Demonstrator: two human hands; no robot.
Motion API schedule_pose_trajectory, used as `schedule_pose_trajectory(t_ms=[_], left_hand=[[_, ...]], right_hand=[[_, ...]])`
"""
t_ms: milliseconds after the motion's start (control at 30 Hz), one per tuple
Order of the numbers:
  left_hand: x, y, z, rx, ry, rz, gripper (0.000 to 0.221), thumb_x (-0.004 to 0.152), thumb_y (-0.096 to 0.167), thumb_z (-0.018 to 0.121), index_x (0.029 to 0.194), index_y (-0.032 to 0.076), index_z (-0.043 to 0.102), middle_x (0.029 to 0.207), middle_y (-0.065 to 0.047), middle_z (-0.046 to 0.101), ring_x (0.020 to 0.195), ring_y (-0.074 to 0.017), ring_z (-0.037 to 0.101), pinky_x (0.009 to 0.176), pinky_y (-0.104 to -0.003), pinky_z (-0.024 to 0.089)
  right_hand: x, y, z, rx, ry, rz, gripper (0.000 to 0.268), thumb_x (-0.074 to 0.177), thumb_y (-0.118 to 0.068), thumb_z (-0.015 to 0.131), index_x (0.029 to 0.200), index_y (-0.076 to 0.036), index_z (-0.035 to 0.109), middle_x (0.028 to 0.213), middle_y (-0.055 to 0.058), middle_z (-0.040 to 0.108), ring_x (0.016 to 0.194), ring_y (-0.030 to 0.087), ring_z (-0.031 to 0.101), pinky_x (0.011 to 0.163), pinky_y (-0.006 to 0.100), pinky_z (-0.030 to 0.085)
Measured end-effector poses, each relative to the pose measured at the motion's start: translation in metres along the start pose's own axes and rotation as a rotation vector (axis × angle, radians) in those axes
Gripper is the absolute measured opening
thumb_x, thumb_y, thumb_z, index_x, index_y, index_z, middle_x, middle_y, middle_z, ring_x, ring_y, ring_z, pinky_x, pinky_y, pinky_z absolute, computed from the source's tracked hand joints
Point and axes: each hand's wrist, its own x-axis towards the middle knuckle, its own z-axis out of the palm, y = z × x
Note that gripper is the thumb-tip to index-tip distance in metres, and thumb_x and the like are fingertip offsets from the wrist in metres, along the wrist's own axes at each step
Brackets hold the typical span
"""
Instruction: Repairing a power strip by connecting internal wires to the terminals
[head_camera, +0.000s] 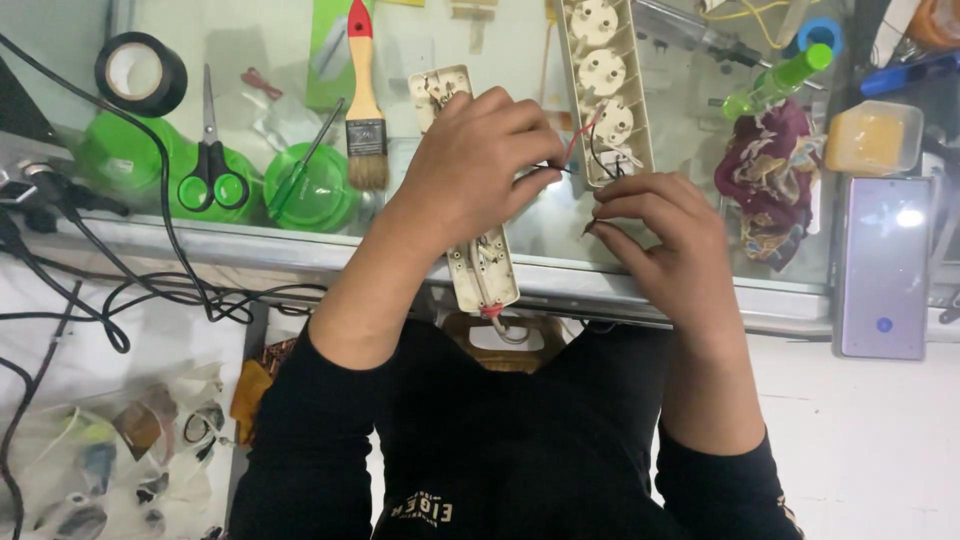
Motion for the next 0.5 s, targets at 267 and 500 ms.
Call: schedule_pose_trajectory(t_ms=[267,500], left_hand=[[-0.01,-0.006,0.008,-0.21,0.139,-0.045,0.005,0.095,0.024,0.077,0.097,0.02,0.075,0.091,0.003,0.069,0.088,-0.0211,0.062,0.076,-0.036,0.045],[-0.009,-0.004,0.006,-0.223,0.144,-0.056,0.003,0.095,0.021,0.077,0.097,0.019,0.076,0.09,0.002,0.07,0.087,-0.0214,0.063,0.076,-0.036,0.047]], right_hand=[[-0.003,0.02,-0.003,0.127,0.317,0.17,0.028,0.1,0.019,0.055,0.114,0.003,0.072,0.106,0.017,0.062,0.093,0.027,0.059,0.081,0.037,0.05],[0.028,0.006,-0.016,0.002,0.068,0.144,0.03,0.094,0.01,0.075,0.122,-0.002,0.074,0.101,0.018,0.061,0.091,0.036,0.059,0.082,0.047,0.05]])
